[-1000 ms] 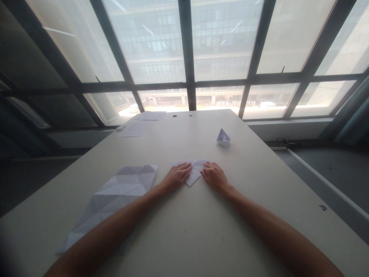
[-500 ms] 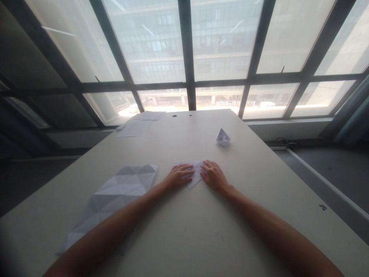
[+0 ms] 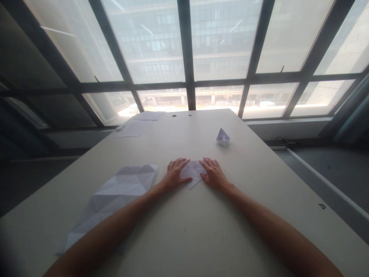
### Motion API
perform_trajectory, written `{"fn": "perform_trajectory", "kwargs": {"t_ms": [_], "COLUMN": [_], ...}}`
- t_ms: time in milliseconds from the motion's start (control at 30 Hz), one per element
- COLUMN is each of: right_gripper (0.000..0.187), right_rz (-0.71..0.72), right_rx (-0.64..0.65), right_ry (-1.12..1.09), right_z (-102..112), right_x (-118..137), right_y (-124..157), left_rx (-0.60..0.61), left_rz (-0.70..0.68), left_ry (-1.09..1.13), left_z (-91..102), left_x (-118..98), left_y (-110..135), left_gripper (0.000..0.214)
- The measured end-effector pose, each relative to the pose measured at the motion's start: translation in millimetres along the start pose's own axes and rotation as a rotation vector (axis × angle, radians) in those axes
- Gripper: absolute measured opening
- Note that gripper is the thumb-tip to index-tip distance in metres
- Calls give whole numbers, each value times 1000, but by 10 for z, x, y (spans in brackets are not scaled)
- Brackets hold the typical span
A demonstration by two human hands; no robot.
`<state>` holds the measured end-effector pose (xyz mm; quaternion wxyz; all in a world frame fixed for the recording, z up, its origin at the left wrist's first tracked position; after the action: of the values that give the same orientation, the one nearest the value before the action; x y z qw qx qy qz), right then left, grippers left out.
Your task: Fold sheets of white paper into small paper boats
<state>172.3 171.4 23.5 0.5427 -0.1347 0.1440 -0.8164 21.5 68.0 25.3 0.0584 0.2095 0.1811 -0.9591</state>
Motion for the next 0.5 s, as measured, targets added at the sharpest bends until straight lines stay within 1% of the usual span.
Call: {"fn": "perform_trajectory", "kwargs": {"t_ms": [167,333,400,500], "right_gripper": [53,55,54,48], "right_rz": [21,34,28,15], "right_rx": [-46,-98,-110,-106], "right_ry": [-5,-29,-23,-5], "right_z": [59,134,156,155], "right_x": [25,59,61,46], "right_y": [-4,-1,2,-1], "left_rx": [-45,-65,-58,-32], "left_rz": [-35,-22,-21,-32], "left_ry": [23,10,-7,-31], "left_z": [47,74,84,103], "left_x": [-42,-76,-107,-169], "left_y": [4,-1,-3,1], "left_gripper": [86,98,92,71]}}
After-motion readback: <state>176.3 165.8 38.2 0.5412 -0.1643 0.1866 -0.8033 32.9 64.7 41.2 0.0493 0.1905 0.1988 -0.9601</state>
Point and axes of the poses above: each hand's wrist, its own y-axis away from the middle knuckle, its own z-axis out of the back of the hand, x = y × z, the point moved 7 cm from there along -y, towards the middle knuckle, and after that the axes turned 12 degrees about y, right-handed, at the moved point
